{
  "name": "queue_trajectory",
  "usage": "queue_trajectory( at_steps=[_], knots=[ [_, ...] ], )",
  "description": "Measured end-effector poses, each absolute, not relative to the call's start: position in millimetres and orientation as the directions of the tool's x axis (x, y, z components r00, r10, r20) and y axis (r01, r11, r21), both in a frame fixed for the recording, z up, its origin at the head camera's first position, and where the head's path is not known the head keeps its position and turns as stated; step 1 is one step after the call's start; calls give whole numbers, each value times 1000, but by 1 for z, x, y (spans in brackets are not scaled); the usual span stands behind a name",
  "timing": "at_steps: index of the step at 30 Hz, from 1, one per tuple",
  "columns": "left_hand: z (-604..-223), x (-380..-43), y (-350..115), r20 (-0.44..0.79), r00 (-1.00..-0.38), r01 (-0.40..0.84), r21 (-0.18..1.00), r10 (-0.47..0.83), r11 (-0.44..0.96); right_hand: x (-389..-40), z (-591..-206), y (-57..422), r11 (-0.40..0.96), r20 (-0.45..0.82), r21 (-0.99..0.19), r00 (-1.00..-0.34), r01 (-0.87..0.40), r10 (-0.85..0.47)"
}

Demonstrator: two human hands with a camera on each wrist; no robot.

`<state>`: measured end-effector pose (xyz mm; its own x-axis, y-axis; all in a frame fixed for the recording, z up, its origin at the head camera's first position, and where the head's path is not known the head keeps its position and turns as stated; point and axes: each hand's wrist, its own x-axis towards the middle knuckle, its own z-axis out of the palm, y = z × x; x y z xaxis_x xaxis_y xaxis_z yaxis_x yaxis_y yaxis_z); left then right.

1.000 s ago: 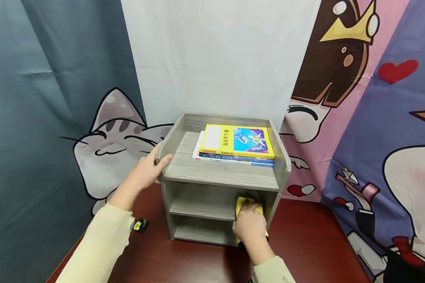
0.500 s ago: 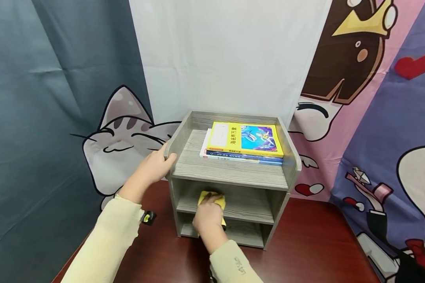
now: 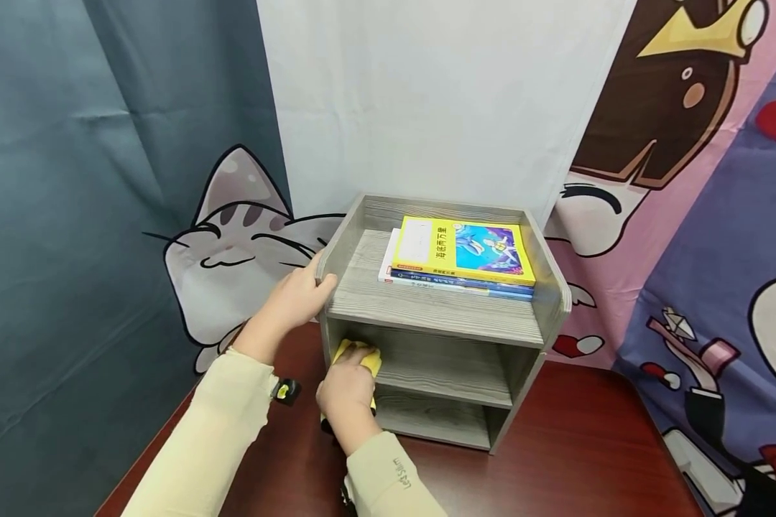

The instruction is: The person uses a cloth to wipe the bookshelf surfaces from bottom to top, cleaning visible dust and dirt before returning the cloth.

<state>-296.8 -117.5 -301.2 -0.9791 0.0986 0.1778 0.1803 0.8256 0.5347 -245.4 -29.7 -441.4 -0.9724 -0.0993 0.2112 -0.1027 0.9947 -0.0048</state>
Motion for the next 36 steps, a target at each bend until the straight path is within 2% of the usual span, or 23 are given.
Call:
queue_trajectory(
  at_steps=[5,8,13,17,20,26,32,34,36],
  knots=[
    [-303,-298,-117,188,-977,183,530,96,828,-246,-440,-26,969,233,-200,-968,-146,-98],
    [-304,-298,-116,191,-977,186,529,97,828,-247,-439,-23,915,235,-371,-969,-159,-73],
    [-305,-299,-115,202,-975,190,535,94,823,-249,-436,-17,734,229,-662,-973,-152,6],
    [-304,-300,-113,202,-975,187,529,91,827,-251,-435,-11,563,160,-819,-986,-109,41],
    [-304,-300,-113,200,-976,180,525,85,832,-251,-430,-10,476,141,-873,-989,-103,44],
    [-304,-299,-113,202,-976,180,528,83,830,-251,-407,-11,390,178,-911,-981,-135,78],
    [-305,-299,-114,198,-976,180,528,85,830,-251,-392,-18,90,182,-981,-974,-171,134],
    [-304,-299,-113,199,-976,185,529,91,828,-248,-394,-20,61,204,-978,-970,-197,135],
    [-304,-298,-114,198,-976,187,527,94,829,-243,-398,-21,105,241,-968,-963,-229,122]
  ],
)
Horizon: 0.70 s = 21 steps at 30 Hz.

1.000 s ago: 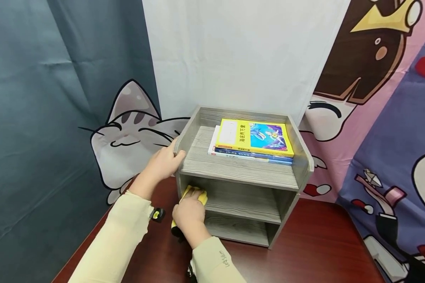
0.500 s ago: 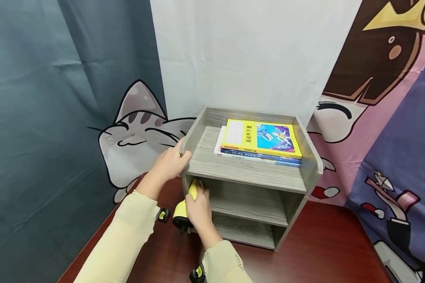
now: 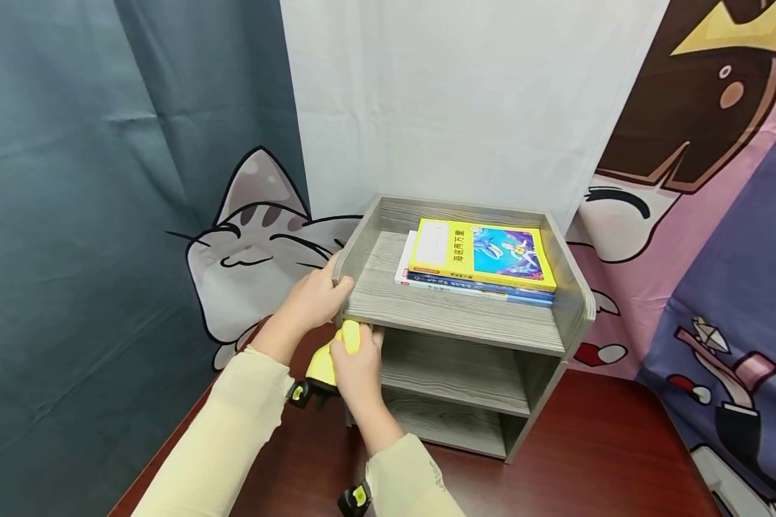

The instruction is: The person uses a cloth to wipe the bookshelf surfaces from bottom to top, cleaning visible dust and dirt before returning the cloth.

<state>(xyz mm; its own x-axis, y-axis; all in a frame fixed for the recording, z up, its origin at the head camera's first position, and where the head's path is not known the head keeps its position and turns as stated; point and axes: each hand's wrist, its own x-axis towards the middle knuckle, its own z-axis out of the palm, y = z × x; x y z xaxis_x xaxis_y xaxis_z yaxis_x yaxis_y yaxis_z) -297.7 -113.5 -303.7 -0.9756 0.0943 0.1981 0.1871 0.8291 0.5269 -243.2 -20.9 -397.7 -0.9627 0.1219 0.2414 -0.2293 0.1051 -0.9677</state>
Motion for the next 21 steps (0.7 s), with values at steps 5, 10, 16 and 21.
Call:
queue_trajectory(
  at_steps=[5,10,16,21],
  knots=[
    [-302,-298,-114,182,-978,182,523,99,833,-232,-402,-18,253,306,-926,-950,-281,65],
    [-300,-299,-112,173,-978,189,529,113,828,-244,-394,-11,388,278,-892,-958,-231,68],
    [-297,-300,-113,154,-982,175,534,108,827,-250,-391,-5,419,251,-880,-968,-224,11],
    [-296,-298,-114,119,-987,153,535,106,830,-242,-394,-5,453,272,-856,-962,-250,-17]
  ],
)
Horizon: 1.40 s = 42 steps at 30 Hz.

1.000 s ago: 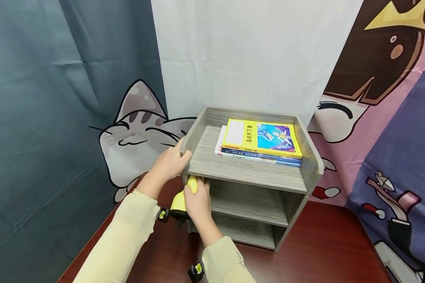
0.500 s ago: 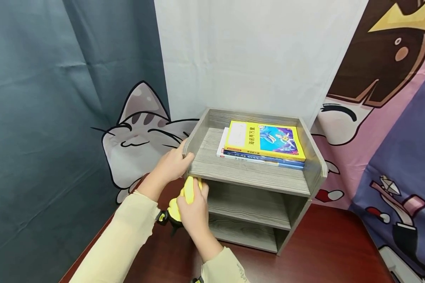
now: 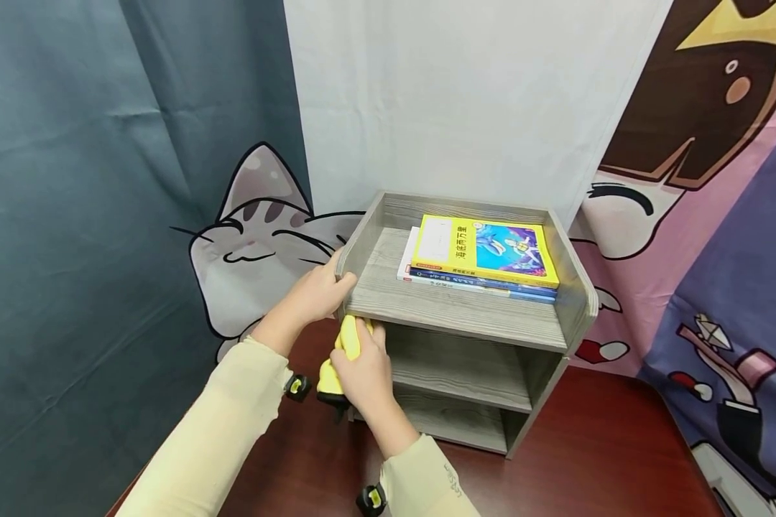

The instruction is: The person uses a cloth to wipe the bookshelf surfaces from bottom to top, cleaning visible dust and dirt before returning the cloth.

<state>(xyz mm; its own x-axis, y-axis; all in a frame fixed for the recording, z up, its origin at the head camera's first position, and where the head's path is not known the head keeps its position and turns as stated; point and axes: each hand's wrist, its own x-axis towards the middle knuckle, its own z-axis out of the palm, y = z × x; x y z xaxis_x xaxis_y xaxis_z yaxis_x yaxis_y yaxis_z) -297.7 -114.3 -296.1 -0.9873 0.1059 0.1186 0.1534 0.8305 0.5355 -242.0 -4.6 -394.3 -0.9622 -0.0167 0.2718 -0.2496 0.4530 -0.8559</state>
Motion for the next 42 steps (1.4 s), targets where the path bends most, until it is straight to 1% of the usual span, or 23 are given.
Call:
queue_trajectory(
  at_steps=[5,8,11,15,18,22,25,28,33,35,37,42],
  knots=[
    [-293,-298,-113,101,-990,141,552,101,822,-255,-392,-5,506,287,-830,-958,-237,23],
    [-293,-299,-113,88,-991,130,566,97,814,-259,-392,-5,511,282,-829,-959,-225,34],
    [-295,-300,-113,73,-993,120,570,95,813,-251,-394,-5,517,272,-826,-962,-226,14],
    [-296,-299,-114,67,-993,118,582,97,805,-243,-397,-7,550,294,-797,-956,-250,-9],
    [-296,-298,-115,51,-994,108,607,97,787,-247,-394,-10,594,299,-766,-954,-246,-10],
    [-295,-295,-117,7,-994,89,638,109,765,-253,-390,-11,664,251,-719,-968,-205,-27],
    [-291,-295,-118,-29,-992,72,658,122,749,-255,-390,-11,713,223,-673,-973,-198,-60],
    [-288,-296,-119,-66,-988,54,688,137,723,-256,-402,-11,774,201,-602,-975,-197,-92],
    [-284,-296,-119,-115,-979,32,723,166,690,-253,-429,-12,907,169,-367,-973,-208,-155],
    [-282,-296,-118,-123,-977,31,729,176,684,-253,-431,-13,919,176,-335,-972,-209,-157],
    [-280,-295,-117,-128,-974,32,740,188,672,-254,-430,-13,899,178,-392,-975,-193,-131],
    [-279,-292,-112,-124,-974,31,759,190,651,-256,-424,-12,773,167,-618,-985,-140,-44]
  ],
)
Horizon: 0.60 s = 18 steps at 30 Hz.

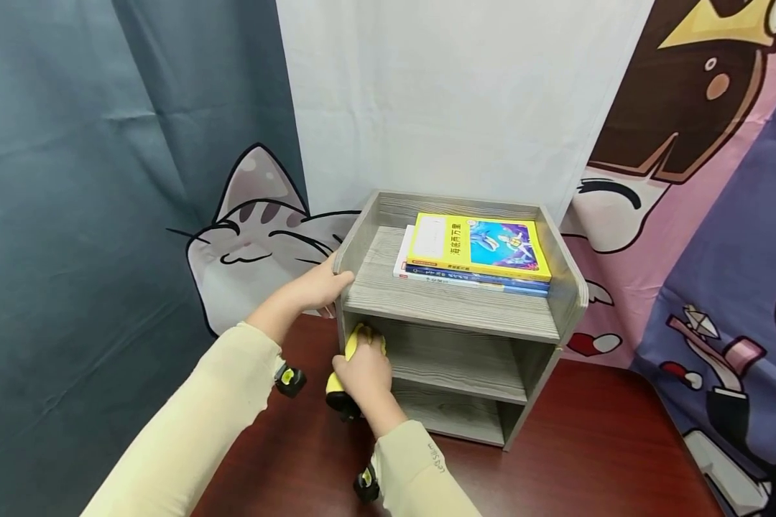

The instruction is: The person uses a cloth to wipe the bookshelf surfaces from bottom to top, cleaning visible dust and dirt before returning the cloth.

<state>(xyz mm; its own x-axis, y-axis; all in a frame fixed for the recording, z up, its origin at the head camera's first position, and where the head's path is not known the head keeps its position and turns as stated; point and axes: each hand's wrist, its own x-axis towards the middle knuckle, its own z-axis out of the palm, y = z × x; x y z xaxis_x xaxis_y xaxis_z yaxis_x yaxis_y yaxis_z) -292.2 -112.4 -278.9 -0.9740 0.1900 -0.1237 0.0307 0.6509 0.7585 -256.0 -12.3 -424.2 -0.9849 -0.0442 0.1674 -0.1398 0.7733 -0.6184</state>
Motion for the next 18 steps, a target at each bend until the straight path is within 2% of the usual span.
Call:
queue_trajectory(
  at_steps=[8,11,14,18],
  knots=[
    [-280,-294,-109,-113,-978,31,749,173,662,-258,-393,-13,556,229,-819,-968,-138,97],
    [-280,-295,-108,-117,-977,32,750,180,661,-256,-393,-15,499,246,-853,-961,-152,128],
    [-280,-295,-108,-113,-975,36,765,190,643,-255,-404,-16,545,279,-819,-954,-178,107],
    [-280,-294,-110,-125,-974,13,806,192,592,-255,-421,-14,694,266,-694,-964,-189,4]
  ],
)
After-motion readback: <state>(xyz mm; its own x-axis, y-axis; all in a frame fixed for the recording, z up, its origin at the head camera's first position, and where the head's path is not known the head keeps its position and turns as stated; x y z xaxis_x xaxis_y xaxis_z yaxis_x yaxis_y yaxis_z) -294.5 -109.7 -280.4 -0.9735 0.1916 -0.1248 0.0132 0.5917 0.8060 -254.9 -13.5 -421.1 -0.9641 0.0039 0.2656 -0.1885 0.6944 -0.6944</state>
